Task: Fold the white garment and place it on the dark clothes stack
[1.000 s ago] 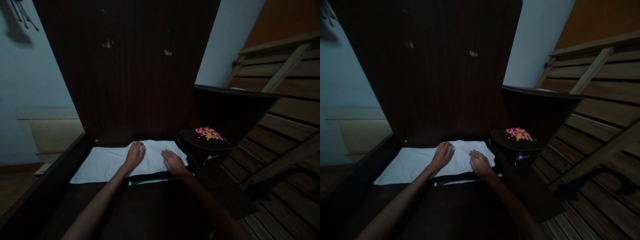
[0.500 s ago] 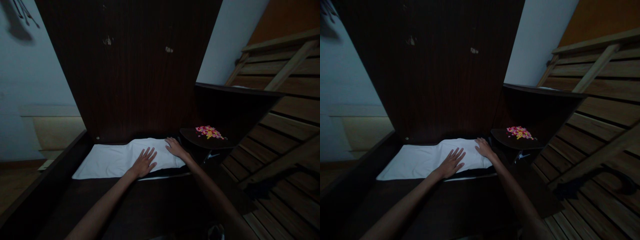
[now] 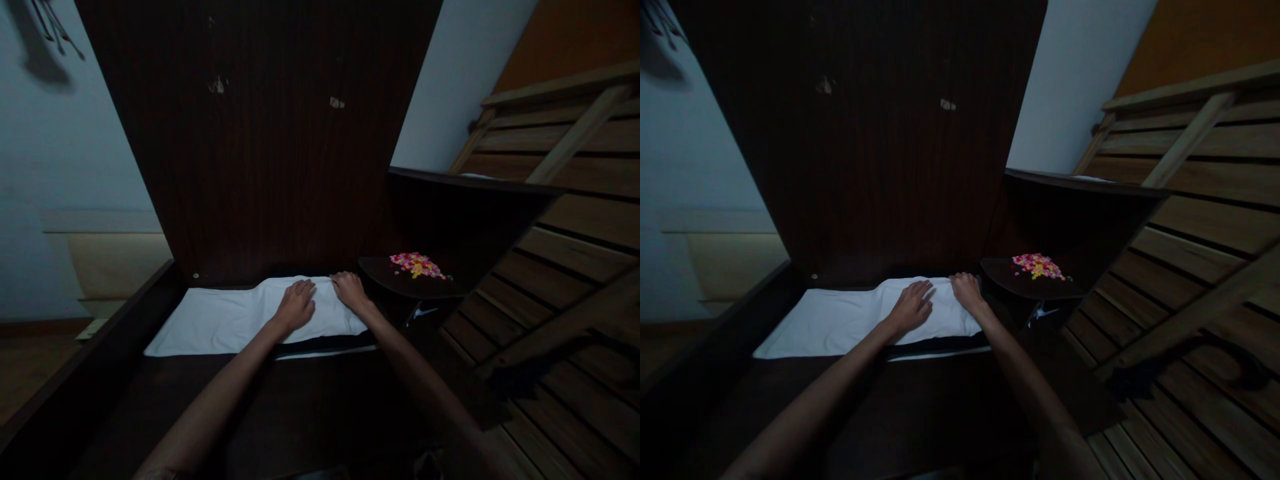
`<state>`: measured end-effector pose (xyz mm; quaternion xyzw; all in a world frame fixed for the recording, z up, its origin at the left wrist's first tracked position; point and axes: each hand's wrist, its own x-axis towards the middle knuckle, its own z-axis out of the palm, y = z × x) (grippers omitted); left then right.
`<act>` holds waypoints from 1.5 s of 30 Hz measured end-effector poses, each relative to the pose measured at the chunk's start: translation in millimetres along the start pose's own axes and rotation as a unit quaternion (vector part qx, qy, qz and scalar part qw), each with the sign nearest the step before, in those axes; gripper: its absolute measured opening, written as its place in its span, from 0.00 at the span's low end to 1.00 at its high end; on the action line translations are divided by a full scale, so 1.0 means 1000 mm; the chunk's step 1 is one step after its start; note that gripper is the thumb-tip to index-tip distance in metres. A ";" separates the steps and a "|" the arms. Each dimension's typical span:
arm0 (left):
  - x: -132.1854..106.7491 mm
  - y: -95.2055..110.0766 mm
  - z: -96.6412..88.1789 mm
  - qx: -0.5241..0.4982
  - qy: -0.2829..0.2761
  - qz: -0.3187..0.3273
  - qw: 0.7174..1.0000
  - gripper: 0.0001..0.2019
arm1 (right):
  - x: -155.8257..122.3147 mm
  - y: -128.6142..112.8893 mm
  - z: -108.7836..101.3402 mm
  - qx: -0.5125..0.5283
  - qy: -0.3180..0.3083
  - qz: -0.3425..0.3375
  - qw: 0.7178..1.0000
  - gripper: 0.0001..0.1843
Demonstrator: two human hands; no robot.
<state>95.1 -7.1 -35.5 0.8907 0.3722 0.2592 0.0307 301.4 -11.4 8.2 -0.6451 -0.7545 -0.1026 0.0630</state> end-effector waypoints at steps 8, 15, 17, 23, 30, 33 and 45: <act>0.047 0.005 0.012 0.046 -0.043 -0.035 0.997 0.27 | -0.001 0.005 0.014 -0.020 0.022 -0.036 0.999 0.21; 0.054 -0.001 0.015 0.054 -0.014 -0.021 0.998 0.18 | -0.004 0.009 0.017 0.020 0.047 -0.034 0.998 0.18; 0.054 -0.002 0.015 0.048 -0.011 -0.011 0.999 0.15 | -0.005 0.012 0.017 0.026 0.051 -0.039 0.998 0.19; 0.049 -0.004 0.012 0.032 0.002 0.024 0.999 0.11 | -0.012 0.020 0.014 0.050 0.046 -0.054 0.996 0.21; 0.042 -0.004 0.003 0.032 0.008 0.042 0.999 0.09 | -0.025 0.024 0.010 0.063 0.065 -0.074 0.993 0.12; 0.038 -0.003 0.000 0.031 0.007 0.057 0.998 0.08 | -0.035 0.023 0.009 0.116 0.084 -0.104 0.984 0.11; -0.021 -0.009 -0.023 0.012 0.007 0.216 0.976 0.13 | -0.082 -0.003 -0.001 0.200 0.101 -0.216 0.950 0.18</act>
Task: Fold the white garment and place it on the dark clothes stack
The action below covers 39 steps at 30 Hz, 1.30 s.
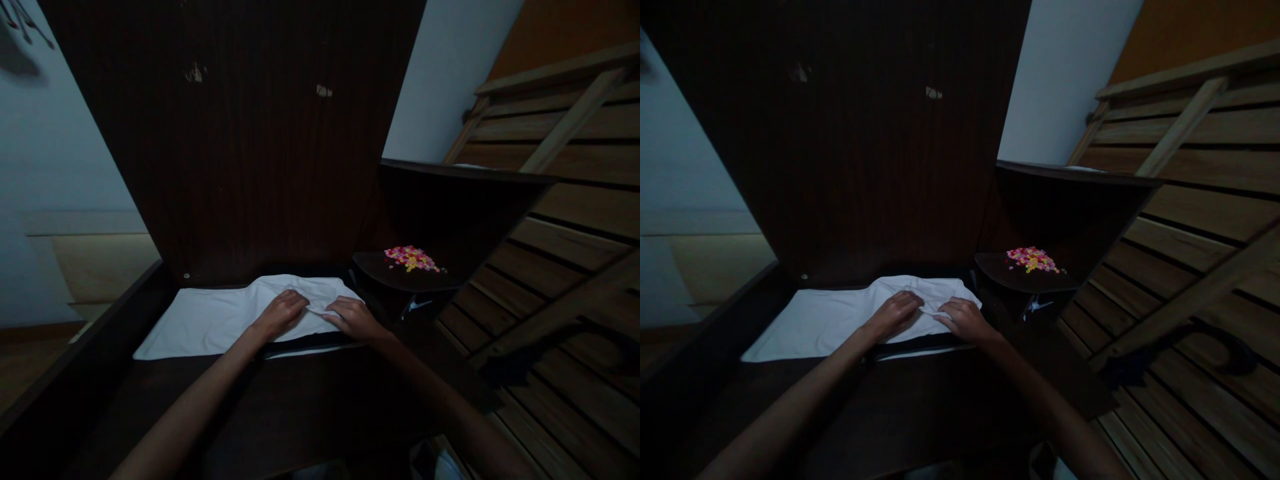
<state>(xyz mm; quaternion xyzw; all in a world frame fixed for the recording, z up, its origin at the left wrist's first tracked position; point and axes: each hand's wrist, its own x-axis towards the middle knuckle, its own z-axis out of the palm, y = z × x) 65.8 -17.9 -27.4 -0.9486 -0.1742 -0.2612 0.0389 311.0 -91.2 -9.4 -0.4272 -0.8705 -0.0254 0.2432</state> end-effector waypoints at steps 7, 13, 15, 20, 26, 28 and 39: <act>-0.029 0.023 -0.012 -0.006 -0.025 -0.002 1.000 0.12 | -0.003 -0.041 0.008 0.031 -0.032 -0.049 0.998 0.14; -0.036 0.031 -0.016 -0.034 -0.048 -0.037 0.998 0.16 | 0.007 -0.034 0.001 0.197 -0.061 -0.027 0.978 0.15; -0.036 0.032 -0.017 -0.037 -0.044 -0.038 0.998 0.18 | 0.014 -0.021 0.002 0.187 -0.019 0.032 0.982 0.15; -0.034 0.034 -0.018 -0.049 -0.031 -0.032 0.998 0.20 | 0.022 0.004 0.014 0.075 -0.045 0.064 0.994 0.05; -0.036 0.039 -0.022 -0.032 -0.044 -0.015 0.998 0.14 | 0.026 0.009 0.024 -0.038 -0.101 0.079 0.991 0.11; -0.037 0.041 -0.024 -0.036 -0.037 -0.009 0.999 0.12 | 0.029 0.008 0.024 -0.056 -0.121 0.087 0.987 0.11; -0.047 0.040 -0.026 -0.069 -0.002 -0.003 0.998 0.12 | 0.040 -0.003 0.011 -0.119 -0.160 0.106 0.974 0.11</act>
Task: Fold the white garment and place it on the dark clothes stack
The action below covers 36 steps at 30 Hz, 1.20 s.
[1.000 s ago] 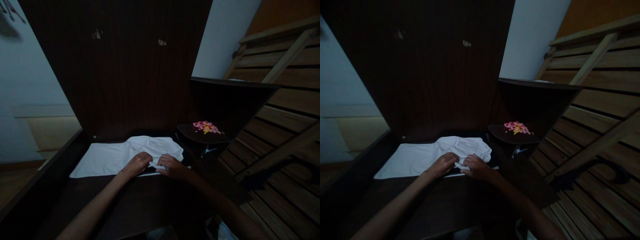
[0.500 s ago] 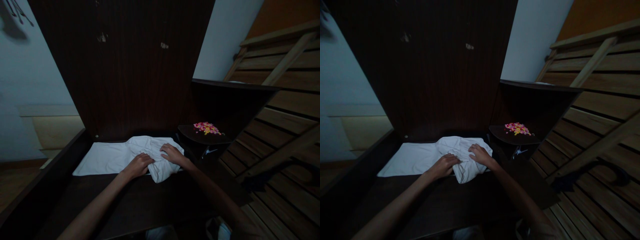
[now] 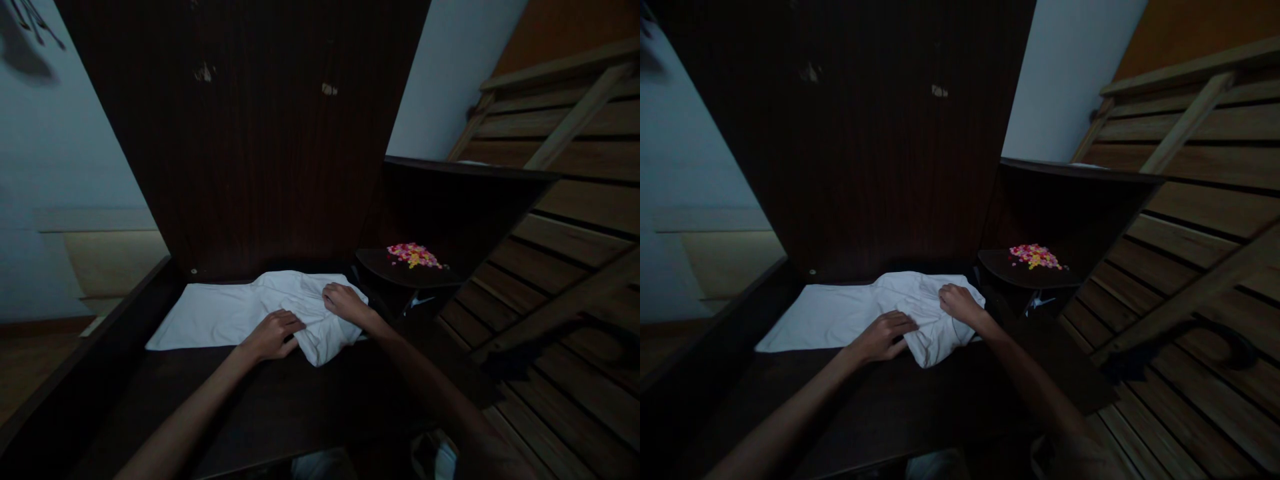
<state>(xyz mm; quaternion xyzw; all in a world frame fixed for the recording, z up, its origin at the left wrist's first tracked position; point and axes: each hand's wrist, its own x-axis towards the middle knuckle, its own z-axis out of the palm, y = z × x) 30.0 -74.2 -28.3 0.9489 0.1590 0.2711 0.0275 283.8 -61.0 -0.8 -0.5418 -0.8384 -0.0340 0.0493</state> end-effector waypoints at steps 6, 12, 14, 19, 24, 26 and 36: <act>-0.002 0.001 0.000 -0.018 0.009 -0.001 1.000 0.12 | -0.014 0.001 -0.006 0.080 0.055 -0.018 0.995 0.10; -0.001 0.002 -0.001 -0.055 0.037 -0.017 0.998 0.12 | -0.053 -0.024 -0.022 0.260 0.057 -0.182 0.947 0.26; 0.002 0.003 -0.001 -0.066 0.048 -0.028 0.996 0.12 | -0.066 -0.038 -0.017 0.256 0.054 -0.194 0.946 0.44; 0.009 0.006 -0.003 -0.085 0.046 -0.047 0.994 0.12 | -0.077 -0.057 0.012 0.208 0.101 -0.084 0.969 0.30; 0.015 0.003 -0.001 -0.083 0.049 -0.052 0.994 0.12 | -0.078 -0.050 0.019 0.204 0.099 -0.055 0.972 0.16; 0.018 -0.001 0.000 -0.085 0.059 -0.061 0.993 0.12 | -0.078 -0.047 0.013 0.216 0.112 -0.026 0.970 0.13; 0.088 -0.039 0.002 -0.064 0.147 -0.145 0.976 0.11 | -0.025 -0.007 -0.026 0.443 0.196 0.070 0.872 0.14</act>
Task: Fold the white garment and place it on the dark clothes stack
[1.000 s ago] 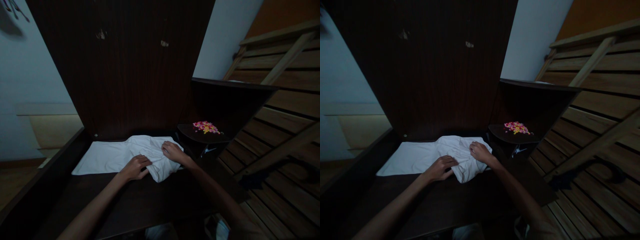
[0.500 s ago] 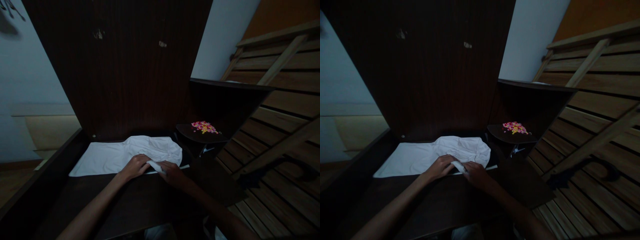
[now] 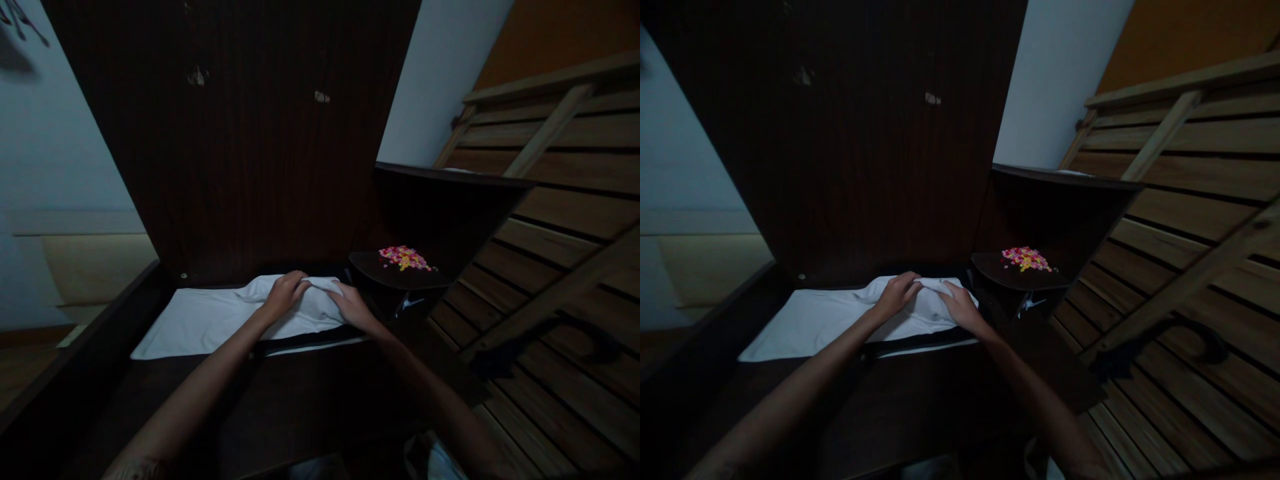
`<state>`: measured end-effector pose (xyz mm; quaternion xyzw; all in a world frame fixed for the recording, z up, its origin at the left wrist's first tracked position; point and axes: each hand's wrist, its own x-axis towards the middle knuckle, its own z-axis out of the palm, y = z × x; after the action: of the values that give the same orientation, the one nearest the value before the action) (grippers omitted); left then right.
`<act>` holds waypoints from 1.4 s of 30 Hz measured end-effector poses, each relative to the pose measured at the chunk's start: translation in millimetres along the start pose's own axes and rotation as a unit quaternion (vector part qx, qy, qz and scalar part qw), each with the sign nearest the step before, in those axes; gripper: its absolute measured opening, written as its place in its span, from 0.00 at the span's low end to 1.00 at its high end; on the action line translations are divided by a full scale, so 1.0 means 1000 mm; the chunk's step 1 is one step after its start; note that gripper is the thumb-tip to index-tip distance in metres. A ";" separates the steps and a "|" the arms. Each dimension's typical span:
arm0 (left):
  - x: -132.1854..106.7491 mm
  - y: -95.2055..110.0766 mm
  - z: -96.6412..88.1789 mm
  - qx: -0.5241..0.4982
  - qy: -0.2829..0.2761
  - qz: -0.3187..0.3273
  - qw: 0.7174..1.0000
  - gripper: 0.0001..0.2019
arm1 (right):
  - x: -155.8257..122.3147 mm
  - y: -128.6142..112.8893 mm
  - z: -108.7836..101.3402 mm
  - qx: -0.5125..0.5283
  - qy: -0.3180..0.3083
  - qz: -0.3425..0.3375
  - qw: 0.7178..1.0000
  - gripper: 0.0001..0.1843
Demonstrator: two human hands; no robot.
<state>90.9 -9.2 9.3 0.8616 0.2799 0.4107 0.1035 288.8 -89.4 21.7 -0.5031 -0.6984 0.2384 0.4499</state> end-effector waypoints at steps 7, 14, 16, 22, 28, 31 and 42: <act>0.053 -0.012 0.025 0.176 -0.089 -0.066 0.978 0.13 | 0.062 0.048 -0.017 0.121 0.089 0.209 0.966 0.14; 0.031 -0.043 0.034 0.207 -0.123 -0.126 0.962 0.14 | 0.062 0.074 -0.030 0.145 0.019 0.389 0.909 0.10; 0.027 -0.051 0.033 0.207 -0.132 -0.131 0.960 0.13 | 0.055 0.074 -0.037 0.143 -0.014 0.398 0.906 0.12; 0.028 -0.061 0.030 0.190 -0.145 -0.120 0.964 0.11 | 0.037 0.073 -0.058 0.155 -0.058 0.388 0.907 0.29; 0.028 -0.063 0.034 0.179 -0.134 -0.125 0.967 0.11 | 0.018 0.077 -0.072 0.143 0.001 0.376 0.915 0.36; 0.026 -0.053 0.036 0.193 -0.109 -0.123 0.967 0.12 | 0.002 0.077 -0.069 0.102 -0.012 0.355 0.929 0.42; -0.030 0.011 0.074 0.107 -0.208 0.044 0.971 0.29 | -0.050 0.091 -0.070 -0.137 -0.013 0.172 0.975 0.43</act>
<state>137.0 -32.0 -53.2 0.9458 0.2559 0.1941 0.0483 398.0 -109.3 -35.7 -0.6694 -0.6330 0.2215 0.3195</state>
